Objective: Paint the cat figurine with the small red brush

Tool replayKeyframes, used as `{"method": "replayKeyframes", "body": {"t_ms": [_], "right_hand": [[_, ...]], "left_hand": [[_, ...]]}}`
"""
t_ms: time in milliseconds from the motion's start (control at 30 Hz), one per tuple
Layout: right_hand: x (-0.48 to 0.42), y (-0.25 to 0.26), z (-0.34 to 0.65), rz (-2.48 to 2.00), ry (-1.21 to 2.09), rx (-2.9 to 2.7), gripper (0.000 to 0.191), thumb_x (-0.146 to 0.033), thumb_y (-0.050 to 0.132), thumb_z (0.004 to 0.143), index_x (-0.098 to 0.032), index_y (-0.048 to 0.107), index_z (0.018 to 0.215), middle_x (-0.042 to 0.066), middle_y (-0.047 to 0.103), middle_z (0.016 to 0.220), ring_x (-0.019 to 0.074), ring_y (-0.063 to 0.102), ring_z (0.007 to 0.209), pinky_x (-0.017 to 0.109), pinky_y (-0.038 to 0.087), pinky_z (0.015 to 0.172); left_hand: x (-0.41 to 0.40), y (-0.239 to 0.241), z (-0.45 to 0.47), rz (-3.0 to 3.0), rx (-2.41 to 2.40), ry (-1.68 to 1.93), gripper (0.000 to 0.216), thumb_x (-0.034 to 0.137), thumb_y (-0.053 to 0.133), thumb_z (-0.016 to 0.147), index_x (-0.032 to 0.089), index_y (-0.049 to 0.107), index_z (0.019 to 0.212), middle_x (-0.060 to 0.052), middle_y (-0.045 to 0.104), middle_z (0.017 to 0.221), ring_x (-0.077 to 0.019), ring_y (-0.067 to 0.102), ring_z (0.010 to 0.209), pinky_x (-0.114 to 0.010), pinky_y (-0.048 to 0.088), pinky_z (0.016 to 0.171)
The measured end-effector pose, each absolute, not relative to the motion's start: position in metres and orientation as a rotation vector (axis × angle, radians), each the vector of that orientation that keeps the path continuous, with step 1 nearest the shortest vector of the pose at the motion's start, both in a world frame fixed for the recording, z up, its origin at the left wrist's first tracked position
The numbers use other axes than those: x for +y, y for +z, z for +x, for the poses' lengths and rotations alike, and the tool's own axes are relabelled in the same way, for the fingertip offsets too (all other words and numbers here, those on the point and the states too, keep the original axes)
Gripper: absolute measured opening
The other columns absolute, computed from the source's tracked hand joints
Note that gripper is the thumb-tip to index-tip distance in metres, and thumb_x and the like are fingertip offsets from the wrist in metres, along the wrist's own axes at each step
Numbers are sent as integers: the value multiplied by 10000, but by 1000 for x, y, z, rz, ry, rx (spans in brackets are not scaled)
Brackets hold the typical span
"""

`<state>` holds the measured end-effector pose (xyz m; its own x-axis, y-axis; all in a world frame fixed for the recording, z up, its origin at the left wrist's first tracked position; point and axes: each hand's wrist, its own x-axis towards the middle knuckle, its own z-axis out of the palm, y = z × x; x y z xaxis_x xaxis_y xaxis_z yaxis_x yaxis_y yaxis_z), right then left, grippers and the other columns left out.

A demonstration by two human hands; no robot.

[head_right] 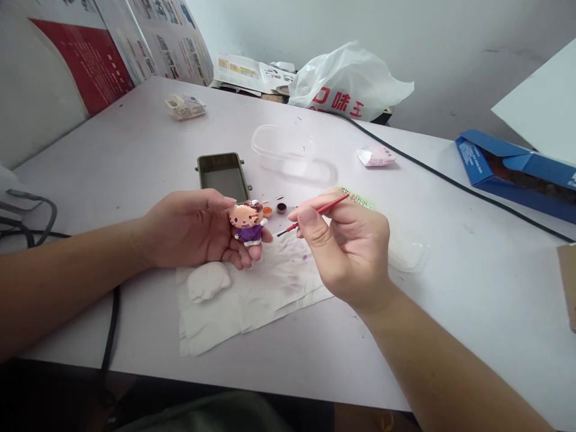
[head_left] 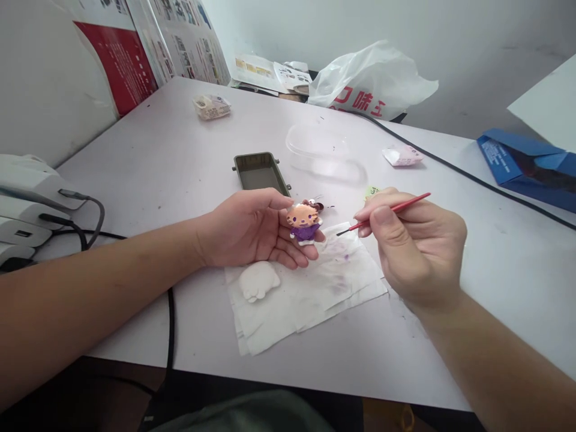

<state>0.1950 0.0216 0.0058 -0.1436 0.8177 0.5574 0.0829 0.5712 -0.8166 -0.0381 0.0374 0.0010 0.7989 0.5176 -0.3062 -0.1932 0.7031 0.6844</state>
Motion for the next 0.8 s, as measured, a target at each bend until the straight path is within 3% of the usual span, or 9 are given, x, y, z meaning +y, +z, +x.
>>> {"method": "replayKeyframes", "body": {"t_ms": [467, 800], "right_hand": [[28, 4, 194, -997, 667, -1570, 168, -320, 721, 894, -217, 745, 764, -4, 702, 707, 139, 654, 687, 312, 527, 667], [37, 2, 197, -1091, 621, -1588, 179, -355, 786, 828, -252, 759, 684, -16, 710, 667, 148, 654, 681, 324, 504, 677]], "left_hand": [[37, -1, -37, 695, 521, 418, 506, 489, 527, 832, 62, 722, 1023, -123, 758, 887, -203, 694, 796, -308, 523, 796], [34, 4, -35, 718, 576, 435, 475, 480, 577, 775, 74, 730, 967, -120, 747, 854, -205, 683, 757, -307, 528, 759]]}}
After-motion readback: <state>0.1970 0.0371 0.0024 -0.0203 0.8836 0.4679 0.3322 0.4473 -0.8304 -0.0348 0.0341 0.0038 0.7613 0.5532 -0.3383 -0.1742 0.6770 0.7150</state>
